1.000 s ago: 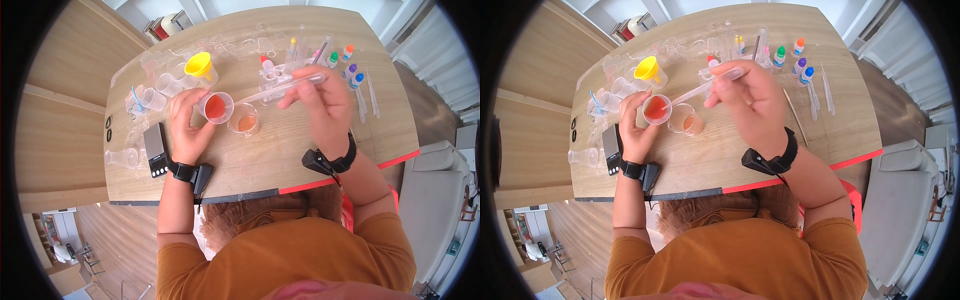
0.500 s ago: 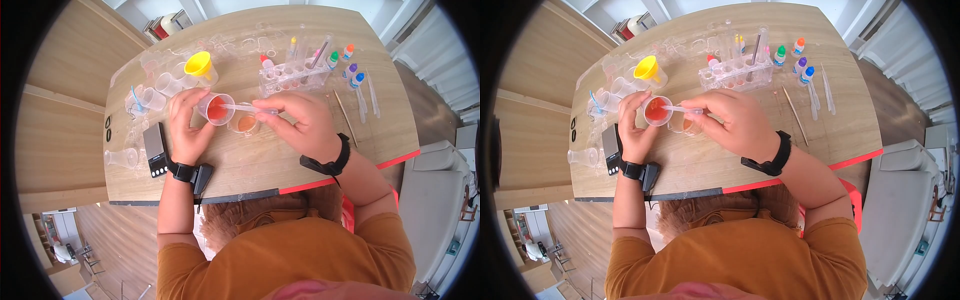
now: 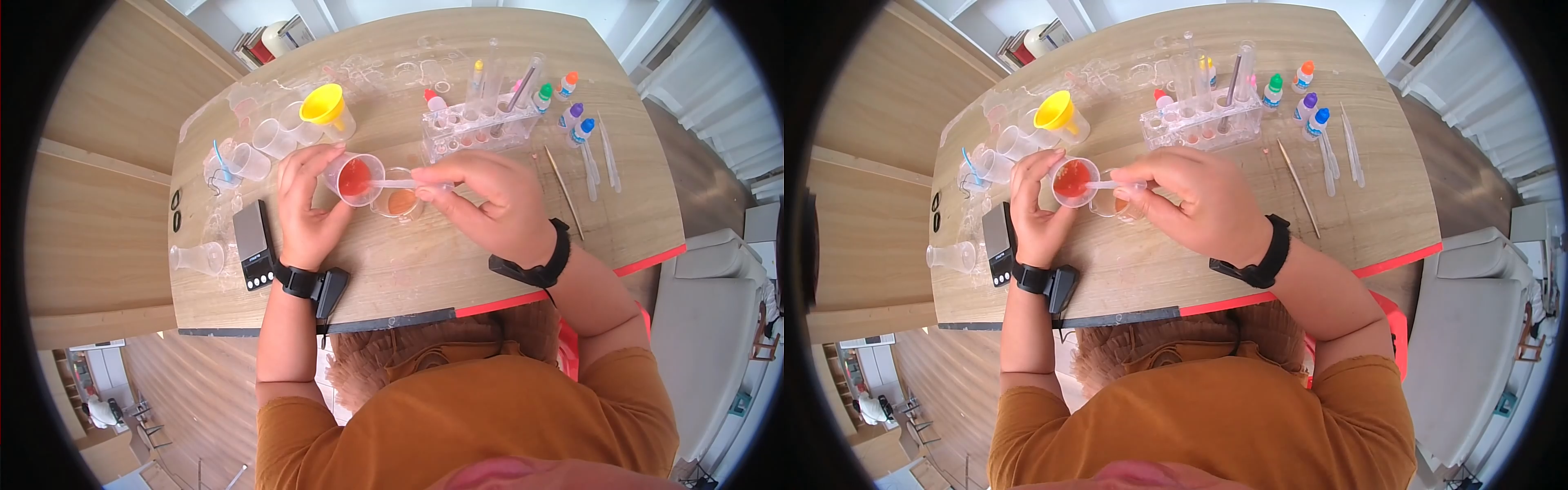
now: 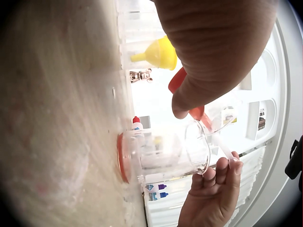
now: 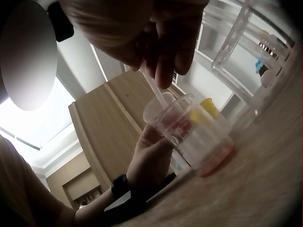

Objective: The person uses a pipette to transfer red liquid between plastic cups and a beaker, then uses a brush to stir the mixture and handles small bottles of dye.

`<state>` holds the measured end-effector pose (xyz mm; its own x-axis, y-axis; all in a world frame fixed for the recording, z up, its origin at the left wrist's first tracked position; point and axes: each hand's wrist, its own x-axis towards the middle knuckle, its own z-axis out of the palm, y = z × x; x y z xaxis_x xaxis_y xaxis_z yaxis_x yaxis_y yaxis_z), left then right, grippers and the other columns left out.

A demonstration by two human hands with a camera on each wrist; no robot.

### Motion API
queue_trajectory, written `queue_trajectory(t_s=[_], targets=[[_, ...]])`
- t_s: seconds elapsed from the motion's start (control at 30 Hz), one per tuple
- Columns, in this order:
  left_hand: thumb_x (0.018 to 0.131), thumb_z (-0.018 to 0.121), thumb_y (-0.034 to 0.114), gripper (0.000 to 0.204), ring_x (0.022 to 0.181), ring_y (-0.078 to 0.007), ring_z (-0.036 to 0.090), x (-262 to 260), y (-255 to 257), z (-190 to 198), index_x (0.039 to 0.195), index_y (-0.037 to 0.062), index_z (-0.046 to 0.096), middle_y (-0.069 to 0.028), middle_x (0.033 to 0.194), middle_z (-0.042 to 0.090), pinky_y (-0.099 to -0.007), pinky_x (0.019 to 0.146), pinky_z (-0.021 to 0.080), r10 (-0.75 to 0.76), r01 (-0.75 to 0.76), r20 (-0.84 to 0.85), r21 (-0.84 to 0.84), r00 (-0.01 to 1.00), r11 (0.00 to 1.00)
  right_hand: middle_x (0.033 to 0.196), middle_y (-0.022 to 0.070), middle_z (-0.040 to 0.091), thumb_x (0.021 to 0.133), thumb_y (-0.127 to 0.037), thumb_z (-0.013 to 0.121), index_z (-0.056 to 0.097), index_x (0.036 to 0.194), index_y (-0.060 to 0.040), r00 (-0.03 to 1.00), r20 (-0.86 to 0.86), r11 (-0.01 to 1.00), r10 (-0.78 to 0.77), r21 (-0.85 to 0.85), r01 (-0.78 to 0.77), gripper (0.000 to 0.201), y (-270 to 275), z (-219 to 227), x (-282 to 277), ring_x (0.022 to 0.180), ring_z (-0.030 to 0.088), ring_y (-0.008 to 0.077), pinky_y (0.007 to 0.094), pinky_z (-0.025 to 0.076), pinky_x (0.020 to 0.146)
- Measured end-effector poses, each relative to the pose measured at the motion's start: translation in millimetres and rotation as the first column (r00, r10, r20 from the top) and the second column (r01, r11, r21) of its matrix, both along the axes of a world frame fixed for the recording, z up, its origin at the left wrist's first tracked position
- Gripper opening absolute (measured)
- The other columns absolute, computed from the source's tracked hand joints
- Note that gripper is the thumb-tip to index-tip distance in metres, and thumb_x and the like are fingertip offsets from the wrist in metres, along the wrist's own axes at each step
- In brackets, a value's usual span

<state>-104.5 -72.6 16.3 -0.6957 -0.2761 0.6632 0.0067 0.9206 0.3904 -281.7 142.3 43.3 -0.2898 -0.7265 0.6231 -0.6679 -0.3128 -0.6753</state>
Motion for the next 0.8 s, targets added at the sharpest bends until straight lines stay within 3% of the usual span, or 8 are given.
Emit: queue_trajectory(t_s=[0.17, 0.5, 0.57, 0.8], targets=[[0.071, 0.088, 0.006, 0.057, 0.117, -0.0331, 0.064, -2.1, 0.9, -0.5, 0.125, 0.0081, 0.073, -0.0109, 0.125, 0.073, -0.0443, 0.104, 0.049, -0.001, 0.002, -0.033, 0.052, 0.999, 0.999, 0.102, 0.0107, 0.077, 0.096, -0.010, 0.079, 0.076, 0.121, -0.0057, 0.995, 0.102, 1.000, 0.009, -0.007, -0.009, 0.025, 2.9, 2.7, 0.1, 0.087, 0.074, 0.0209, 0.0320, 0.058, 0.078], [0.071, 0.088, 0.006, 0.055, 0.117, -0.0331, 0.064, -1.9, -0.8, -2.1, 0.124, 0.0074, 0.072, -0.0108, 0.125, 0.074, -0.0442, 0.105, 0.048, 0.002, -0.001, -0.021, 0.045, 1.000, 0.999, 0.102, 0.0089, 0.078, 0.100, -0.008, 0.073, 0.074, 0.123, -0.0015, 0.964, 0.266, 0.999, 0.022, -0.040, -0.012, 0.023, 3.6, 1.0, -3.3, 0.086, 0.077, 0.0146, 0.0276, 0.058, 0.078], [0.071, 0.087, 0.006, 0.055, 0.118, -0.0330, 0.064, -1.8, -1.1, -2.2, 0.124, 0.0073, 0.072, -0.0107, 0.126, 0.074, -0.0442, 0.105, 0.048, 0.001, 0.000, -0.021, 0.046, 1.000, 0.999, 0.101, 0.0076, 0.078, 0.103, -0.010, 0.071, 0.073, 0.123, 0.0000, 0.920, 0.391, 0.998, 0.012, -0.065, 0.014, 0.023, 3.6, 1.8, -3.7, 0.084, 0.076, 0.0129, 0.0258, 0.057, 0.077], [0.071, 0.085, 0.004, 0.055, 0.119, -0.0333, 0.063, -1.7, -1.5, -2.7, 0.125, 0.0068, 0.072, -0.0110, 0.127, 0.073, -0.0443, 0.105, 0.048, -0.011, 0.013, -0.018, 0.063, 1.000, 0.998, 0.097, 0.0072, 0.076, 0.108, -0.015, 0.065, 0.071, 0.119, 0.0006, 0.863, 0.505, 0.989, -0.004, -0.128, 0.079, 0.020, 5.6, 10.8, -9.9, 0.080, 0.074, 0.0117, 0.0256, 0.057, 0.075]])
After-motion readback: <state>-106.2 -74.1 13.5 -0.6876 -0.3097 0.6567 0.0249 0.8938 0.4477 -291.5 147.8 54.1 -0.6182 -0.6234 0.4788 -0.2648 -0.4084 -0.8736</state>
